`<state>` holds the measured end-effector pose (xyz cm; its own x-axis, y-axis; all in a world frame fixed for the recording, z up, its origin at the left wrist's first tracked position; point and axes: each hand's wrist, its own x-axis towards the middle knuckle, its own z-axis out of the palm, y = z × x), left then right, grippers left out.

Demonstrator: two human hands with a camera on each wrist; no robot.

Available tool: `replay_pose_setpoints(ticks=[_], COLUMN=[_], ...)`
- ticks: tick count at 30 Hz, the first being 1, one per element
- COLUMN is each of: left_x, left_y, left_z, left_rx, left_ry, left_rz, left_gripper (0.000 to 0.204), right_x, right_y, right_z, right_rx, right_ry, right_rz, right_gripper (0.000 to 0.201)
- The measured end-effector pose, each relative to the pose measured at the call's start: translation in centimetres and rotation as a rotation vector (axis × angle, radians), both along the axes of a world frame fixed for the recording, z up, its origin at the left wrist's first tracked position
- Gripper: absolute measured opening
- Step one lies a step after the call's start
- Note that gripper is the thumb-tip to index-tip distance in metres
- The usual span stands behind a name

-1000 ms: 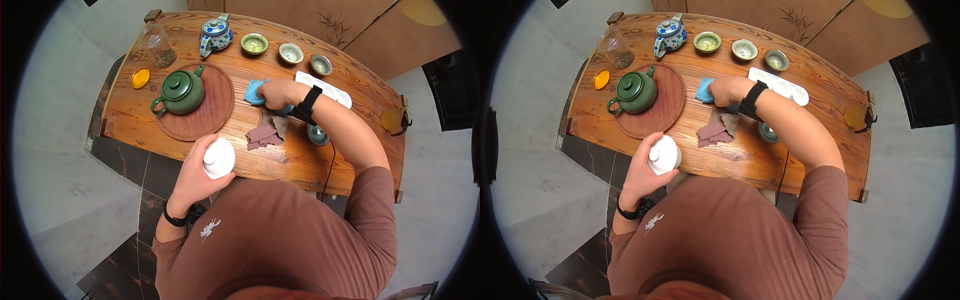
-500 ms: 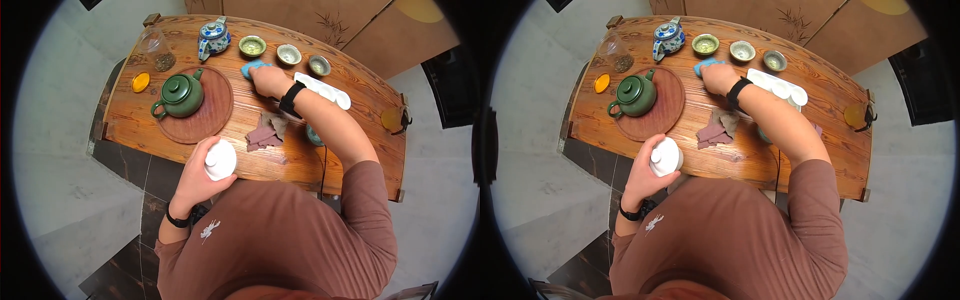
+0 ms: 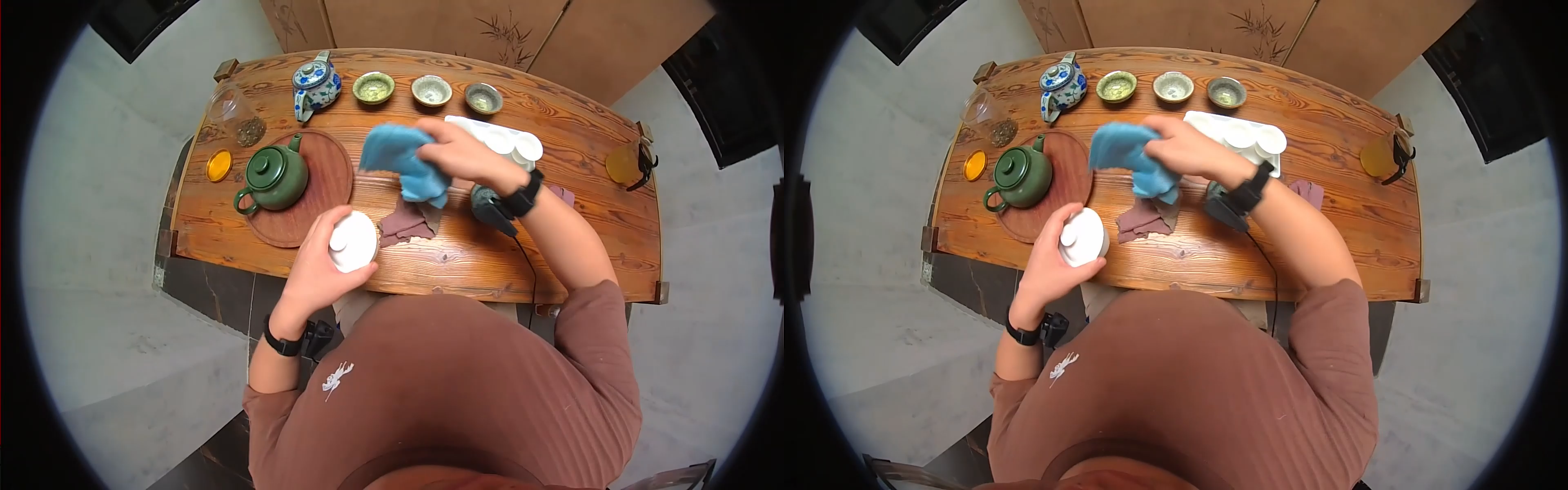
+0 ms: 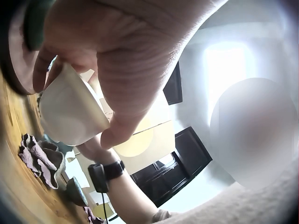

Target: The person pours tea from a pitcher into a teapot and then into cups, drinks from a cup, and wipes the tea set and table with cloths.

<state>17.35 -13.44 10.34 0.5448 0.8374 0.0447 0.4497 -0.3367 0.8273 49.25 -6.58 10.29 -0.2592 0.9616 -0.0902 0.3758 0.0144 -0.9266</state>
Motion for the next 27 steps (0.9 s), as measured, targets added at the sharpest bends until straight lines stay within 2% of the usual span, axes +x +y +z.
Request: replay_pose_setpoints(ticks=[1, 3, 7, 9, 11, 13, 15, 17, 18, 21, 27], left_x=[0.5, 1.8, 5.2, 7.0, 9.0, 10.3, 11.6, 12.7, 13.1, 13.9, 14.8], left_y=[0.4, 1.6, 5.4, 7.8, 10.0, 13.2, 15.0, 16.4, 17.0, 18.0, 18.9], left_z=[0.1, 0.4, -0.3, -1.6, -2.3, -5.7, -6.5, -6.8, -6.9, -7.0, -6.8], left_rx=[0.007, 0.039, 0.123, 0.137, 0.143, 0.237, 0.317, 0.270, 0.254, 0.184, 0.189], left_ry=[0.004, 0.016, 0.044, 0.069, 0.084, 0.073, 0.143, 0.148, 0.178, 0.213, 0.244], left_rz=[-0.010, -0.021, -0.028, -0.016, 0.009, 0.015, 0.015, 0.008, 0.021, 0.056, 0.056], left_gripper=[0.086, 0.083, 0.084, 0.086, 0.086, 0.087, 0.088, 0.088, 0.089, 0.091, 0.092], right_x=[1.3, 3.1, 7.2, 8.2, 9.9, 11.0, 11.6, 11.1, 11.7, 14.3, 15.2], right_y=[-1.2, -4.9, -12.5, -16.0, -19.0, -21.7, -23.4, -24.0, -24.7, -26.9, -28.0], right_z=[0.5, 2.4, 3.6, 2.7, 0.4, -1.6, -3.1, -3.7, -4.6, -9.6, -12.5], right_rx=[-0.017, -0.100, 0.010, 0.127, 0.132, 0.150, 0.182, 0.246, 0.200, 0.133, 0.123], right_ry=[0.147, 0.668, 1.075, 1.198, 1.265, 1.345, 1.361, 1.386, 1.368, 1.421, 1.443], right_rz=[-0.088, -0.207, -0.231, -0.334, -0.406, -0.481, -0.563, -0.645, -0.647, -0.699, -0.750], right_gripper=[0.030, 0.037, 0.059, 0.063, 0.069, 0.071, 0.075, 0.077, 0.079, 0.080, 0.077])
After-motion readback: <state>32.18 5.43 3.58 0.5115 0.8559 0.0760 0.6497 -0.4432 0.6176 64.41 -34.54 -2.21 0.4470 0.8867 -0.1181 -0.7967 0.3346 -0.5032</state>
